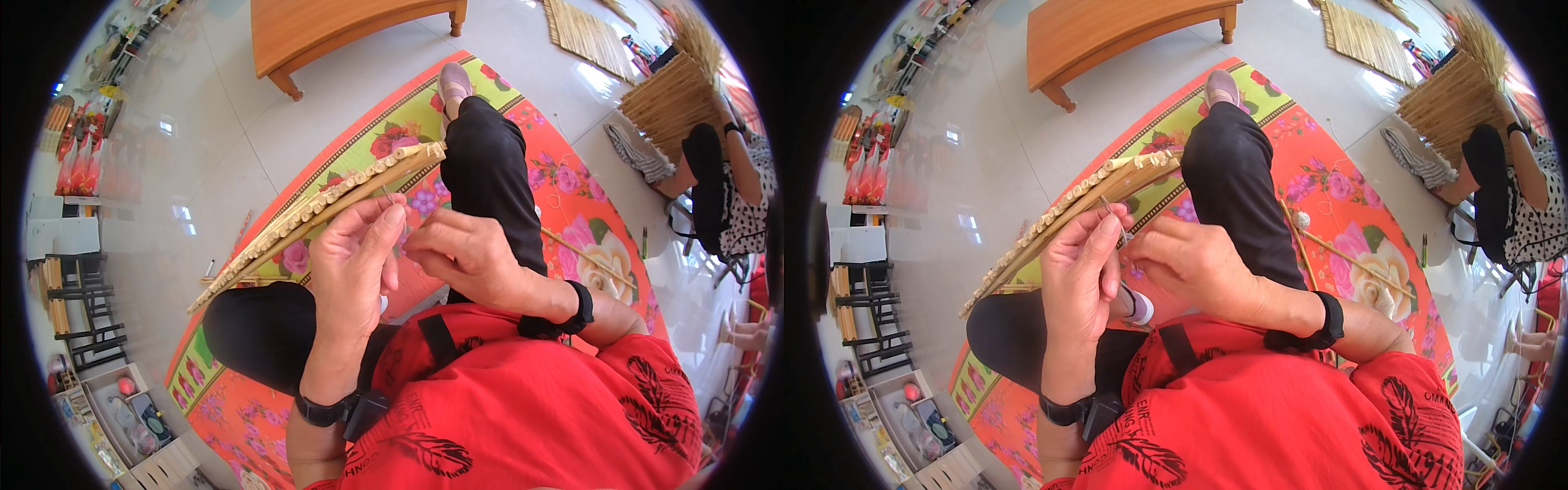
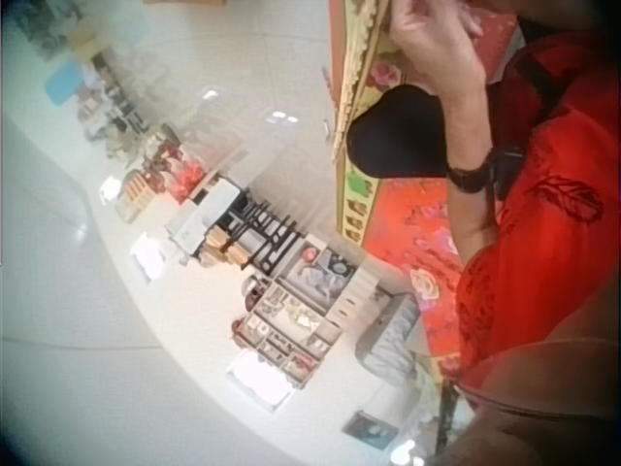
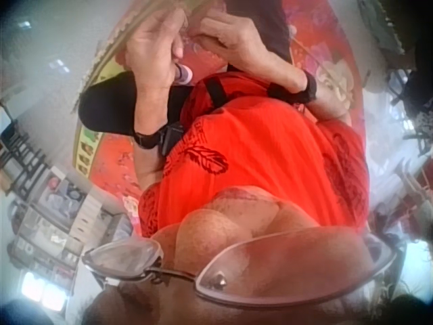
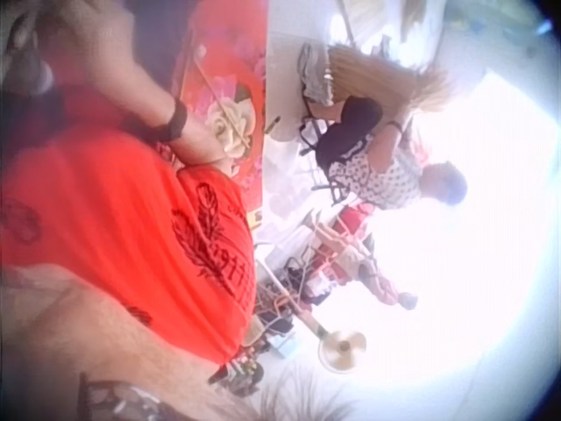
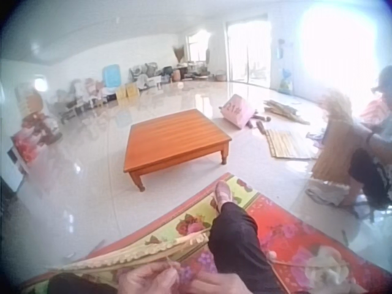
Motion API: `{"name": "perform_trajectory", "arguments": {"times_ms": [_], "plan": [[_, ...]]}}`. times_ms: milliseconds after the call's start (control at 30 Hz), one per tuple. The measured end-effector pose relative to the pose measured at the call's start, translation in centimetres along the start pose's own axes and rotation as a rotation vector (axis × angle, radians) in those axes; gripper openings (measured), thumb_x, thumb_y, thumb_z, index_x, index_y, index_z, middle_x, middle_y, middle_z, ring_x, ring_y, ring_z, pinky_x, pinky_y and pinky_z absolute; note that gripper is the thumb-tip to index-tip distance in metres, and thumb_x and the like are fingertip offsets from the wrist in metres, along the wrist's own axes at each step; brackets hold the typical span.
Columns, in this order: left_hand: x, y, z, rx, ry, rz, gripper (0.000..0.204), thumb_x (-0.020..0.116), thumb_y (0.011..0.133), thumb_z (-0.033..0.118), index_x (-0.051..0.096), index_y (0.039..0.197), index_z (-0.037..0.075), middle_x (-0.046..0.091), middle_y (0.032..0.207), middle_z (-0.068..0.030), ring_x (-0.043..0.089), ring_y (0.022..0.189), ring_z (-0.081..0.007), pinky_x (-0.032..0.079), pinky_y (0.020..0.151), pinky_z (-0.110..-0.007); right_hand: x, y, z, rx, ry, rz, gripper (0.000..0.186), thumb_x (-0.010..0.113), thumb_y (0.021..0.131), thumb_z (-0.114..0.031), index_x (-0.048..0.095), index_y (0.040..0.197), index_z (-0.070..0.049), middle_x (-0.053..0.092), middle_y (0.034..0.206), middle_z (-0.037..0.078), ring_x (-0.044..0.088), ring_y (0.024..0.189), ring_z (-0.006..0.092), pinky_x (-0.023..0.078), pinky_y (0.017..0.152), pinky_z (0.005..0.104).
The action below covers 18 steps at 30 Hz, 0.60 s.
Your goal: The person weaves thin bamboo sticks together using a needle and thread. They repeatedly thread through the sticks and pull the string tight to secure the structure into a mat.
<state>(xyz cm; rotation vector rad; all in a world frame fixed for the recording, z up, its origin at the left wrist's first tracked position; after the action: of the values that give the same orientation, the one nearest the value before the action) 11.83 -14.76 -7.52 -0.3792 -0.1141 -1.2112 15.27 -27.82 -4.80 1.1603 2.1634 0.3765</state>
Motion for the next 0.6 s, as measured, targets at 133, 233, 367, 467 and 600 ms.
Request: {"name": "perform_trajectory", "arguments": {"times_ms": [133, 233, 367, 467, 600], "plan": [[0.7, 0.7, -1.1, -0.081, -0.26, 0.006, 0.016, 0.067, 0.097, 0.014, 0.069, 0.105, 0.001, 0.073, 0.09, -0.0098, 0.057, 0.051, -0.0066, 0.035, 0.041, -0.019, -2.1, 0.7, -2.6, -0.244, -0.256, 0.167, 0.032, 0.073, 0.067, 0.002, 0.069, 0.096, -0.01, 0.063, 0.084, 0.003, 0.058, 0.072, 0.0243, 0.05, 0.064, 0.0351], [0.7, 0.6, -1.7, -0.109, -0.376, 0.063, 0.015, 0.065, 0.099, 0.016, 0.068, 0.104, 0.003, 0.073, 0.087, -0.0092, 0.061, 0.054, -0.0098, 0.039, 0.043, -0.02, -5.6, 3.6, -4.7, -0.393, -0.376, 0.324, 0.032, 0.075, 0.076, -0.003, 0.067, 0.107, -0.002, 0.066, 0.089, 0.009, 0.063, 0.085, 0.032, 0.052, 0.075, 0.0397], [1.0, 1.0, -2.3, -0.037, -0.39, 0.09, 0.015, 0.062, 0.101, 0.018, 0.066, 0.101, 0.004, 0.069, 0.079, -0.006, 0.062, 0.057, -0.0118, 0.042, 0.047, -0.021, -4.3, 8.0, -1.8, -0.275, -0.196, 0.177, 0.023, 0.069, 0.088, -0.012, 0.064, 0.108, -0.003, 0.065, 0.086, 0.01, 0.065, 0.081, 0.0327, 0.052, 0.067, 0.0389], [1.2, 1.0, -2.3, 0.042, -0.35, 0.066, 0.016, 0.061, 0.102, 0.019, 0.065, 0.098, 0.004, 0.064, 0.073, -0.0038, 0.058, 0.055, -0.0109, 0.042, 0.049, -0.021, -1.6, 7.8, 1.6, -0.102, -0.046, 0.007, 0.012, 0.06, 0.099, -0.014, 0.06, 0.103, -0.003, 0.063, 0.086, 0.014, 0.065, 0.074, 0.0327, 0.052, 0.063, 0.0395], [1.2, 0.6, -2.5, 0.071, -0.332, 0.084, 0.018, 0.059, 0.102, 0.019, 0.063, 0.095, 0.003, 0.06, 0.071, -0.0024, 0.05, 0.052, -0.009, 0.041, 0.049, -0.021, -0.6, 7.2, 2.5, -0.061, 0.004, -0.056, 0.013, 0.05, 0.102, -0.007, 0.06, 0.108, 0.0, 0.065, 0.099, 0.014, 0.066, 0.085, 0.0278, 0.053, 0.075, 0.0337]]}}
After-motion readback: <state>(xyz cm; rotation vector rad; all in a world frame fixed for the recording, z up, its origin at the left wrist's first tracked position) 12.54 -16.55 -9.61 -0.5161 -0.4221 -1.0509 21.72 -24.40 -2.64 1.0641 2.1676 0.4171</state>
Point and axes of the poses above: each hand's wrist, its own y-axis towards the middle knuckle, its own x-axis out of the palm, z = x × y, the point moved 10 cm from there along y, towards the middle knuckle
